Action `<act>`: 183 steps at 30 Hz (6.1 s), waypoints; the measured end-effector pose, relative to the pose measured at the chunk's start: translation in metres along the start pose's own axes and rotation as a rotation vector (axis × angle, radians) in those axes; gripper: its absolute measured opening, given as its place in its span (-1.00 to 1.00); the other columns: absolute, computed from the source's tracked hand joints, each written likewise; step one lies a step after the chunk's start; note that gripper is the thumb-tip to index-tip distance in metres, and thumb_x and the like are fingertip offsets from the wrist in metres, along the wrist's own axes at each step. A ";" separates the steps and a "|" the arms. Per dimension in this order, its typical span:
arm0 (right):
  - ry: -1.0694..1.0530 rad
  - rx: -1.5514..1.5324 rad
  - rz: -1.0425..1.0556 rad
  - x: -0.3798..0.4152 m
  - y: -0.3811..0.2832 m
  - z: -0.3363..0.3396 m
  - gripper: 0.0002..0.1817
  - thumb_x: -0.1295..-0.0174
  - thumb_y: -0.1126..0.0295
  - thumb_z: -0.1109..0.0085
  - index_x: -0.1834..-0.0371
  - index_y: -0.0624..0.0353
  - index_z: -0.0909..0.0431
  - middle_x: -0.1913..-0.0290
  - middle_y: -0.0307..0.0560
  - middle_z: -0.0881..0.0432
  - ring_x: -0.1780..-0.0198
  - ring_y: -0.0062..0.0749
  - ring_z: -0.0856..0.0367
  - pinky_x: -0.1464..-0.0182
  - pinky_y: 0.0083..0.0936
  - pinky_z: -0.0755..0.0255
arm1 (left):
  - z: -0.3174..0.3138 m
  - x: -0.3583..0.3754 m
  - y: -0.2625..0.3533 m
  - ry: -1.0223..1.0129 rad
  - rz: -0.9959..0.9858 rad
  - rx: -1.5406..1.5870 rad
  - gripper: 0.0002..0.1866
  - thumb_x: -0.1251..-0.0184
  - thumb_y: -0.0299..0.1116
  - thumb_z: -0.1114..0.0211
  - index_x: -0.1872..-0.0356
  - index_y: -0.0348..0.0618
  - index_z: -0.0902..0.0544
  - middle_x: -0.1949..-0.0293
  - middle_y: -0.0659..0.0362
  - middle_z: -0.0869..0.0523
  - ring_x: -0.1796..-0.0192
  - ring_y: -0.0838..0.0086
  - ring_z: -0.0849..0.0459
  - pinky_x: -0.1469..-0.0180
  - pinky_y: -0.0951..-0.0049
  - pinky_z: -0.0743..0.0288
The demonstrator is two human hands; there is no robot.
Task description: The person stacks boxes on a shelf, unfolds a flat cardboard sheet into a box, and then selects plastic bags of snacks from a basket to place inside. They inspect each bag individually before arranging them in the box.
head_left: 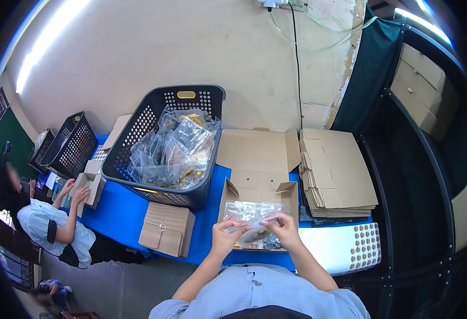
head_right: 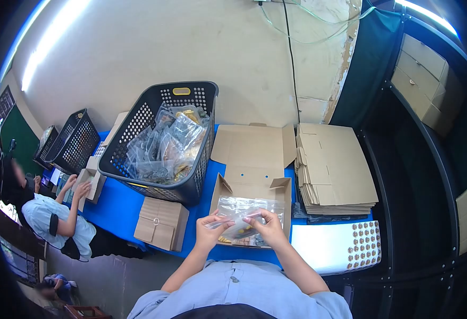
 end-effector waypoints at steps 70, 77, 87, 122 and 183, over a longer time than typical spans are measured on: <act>0.134 -0.035 0.008 -0.009 0.012 0.030 -0.57 -0.32 0.39 -0.17 -0.20 0.27 -0.33 0.24 -0.08 -0.66 0.23 -0.54 -0.61 0.16 -0.62 -0.47 | -0.032 0.016 -0.059 -0.003 0.177 0.293 -0.65 -0.39 -0.34 -0.23 -0.11 -0.21 -0.42 0.02 0.17 -0.53 -0.03 0.54 -0.48 -0.12 0.54 -0.35; 0.179 -0.024 0.022 0.003 0.016 0.005 -0.44 -0.11 0.54 -0.35 -0.16 0.23 -0.31 0.25 -0.10 -0.65 0.23 -0.55 -0.64 0.38 -0.69 -0.48 | -0.034 0.013 -0.041 0.077 0.187 0.199 -0.51 -0.26 -0.32 -0.36 -0.14 -0.24 -0.39 0.08 0.13 -0.51 0.01 0.51 -0.49 -0.06 0.51 -0.40; 0.163 -0.127 -0.150 0.002 0.022 -0.011 -0.51 -0.14 0.44 -0.37 -0.13 0.28 -0.43 0.20 -0.05 -0.72 0.30 -0.64 -0.64 0.43 -0.72 -0.45 | -0.027 0.009 -0.053 0.164 0.129 0.174 -0.53 -0.26 -0.30 -0.37 -0.10 -0.26 -0.42 0.07 0.09 -0.53 0.02 0.50 -0.50 -0.04 0.51 -0.41; 0.175 -0.135 -0.132 -0.006 0.035 0.020 -0.36 -0.09 0.44 -0.41 -0.25 0.26 -0.35 0.30 -0.20 -0.63 0.20 -0.55 -0.57 0.05 -0.59 -0.41 | -0.046 0.012 -0.033 -0.301 0.142 -0.007 -0.31 -0.10 -0.34 -0.48 -0.25 -0.09 -0.34 0.11 0.14 -0.56 0.09 0.52 -0.56 0.06 0.48 -0.50; -0.003 -0.110 -0.059 0.008 0.015 0.011 -0.83 -0.21 0.37 -0.31 0.28 0.27 -0.68 0.32 -0.19 -0.67 0.20 -0.58 -0.58 0.07 -0.62 -0.42 | -0.017 0.003 -0.062 -0.376 0.149 0.354 -0.48 -0.12 -0.44 -0.46 -0.14 -0.27 -0.54 -0.03 0.09 -0.66 -0.05 0.50 -0.60 -0.14 0.45 -0.46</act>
Point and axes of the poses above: each hand's wrist, its own x-axis away from the middle knuckle, its own z-axis out of the back of the hand, y = z × x, the point moved 5 cm from there along -x, towards the middle knuckle
